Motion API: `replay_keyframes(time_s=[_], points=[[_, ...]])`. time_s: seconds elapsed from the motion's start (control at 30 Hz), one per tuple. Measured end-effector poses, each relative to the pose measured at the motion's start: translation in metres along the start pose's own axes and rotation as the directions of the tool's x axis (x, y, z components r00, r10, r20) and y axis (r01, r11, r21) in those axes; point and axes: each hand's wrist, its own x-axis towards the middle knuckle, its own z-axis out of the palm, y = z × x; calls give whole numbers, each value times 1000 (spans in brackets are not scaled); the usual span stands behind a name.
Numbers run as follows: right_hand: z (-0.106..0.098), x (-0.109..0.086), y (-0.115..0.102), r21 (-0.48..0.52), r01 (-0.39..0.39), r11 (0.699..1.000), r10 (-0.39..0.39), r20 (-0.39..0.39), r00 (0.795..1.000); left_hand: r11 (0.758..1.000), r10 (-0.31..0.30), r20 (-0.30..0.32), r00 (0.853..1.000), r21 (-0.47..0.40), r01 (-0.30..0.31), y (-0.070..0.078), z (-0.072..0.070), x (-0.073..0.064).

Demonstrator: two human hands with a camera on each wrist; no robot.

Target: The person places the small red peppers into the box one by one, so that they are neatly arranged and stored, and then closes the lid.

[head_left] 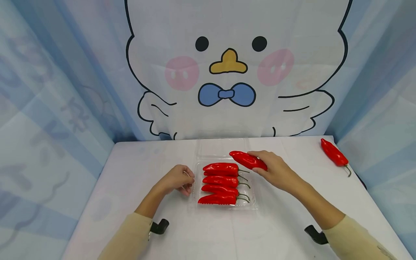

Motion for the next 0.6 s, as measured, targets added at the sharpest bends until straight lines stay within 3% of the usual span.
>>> replay_keyframes(time_s=[0.27,0.6], points=[[11,8,-13,10,38,999,-38,16,999,1000,17,3,1000,2,-17,0,-1,0],[21,14,-23,0,117,993,-117,51,992,1000,-4,-15,1000,10,4,0,0,-1]])
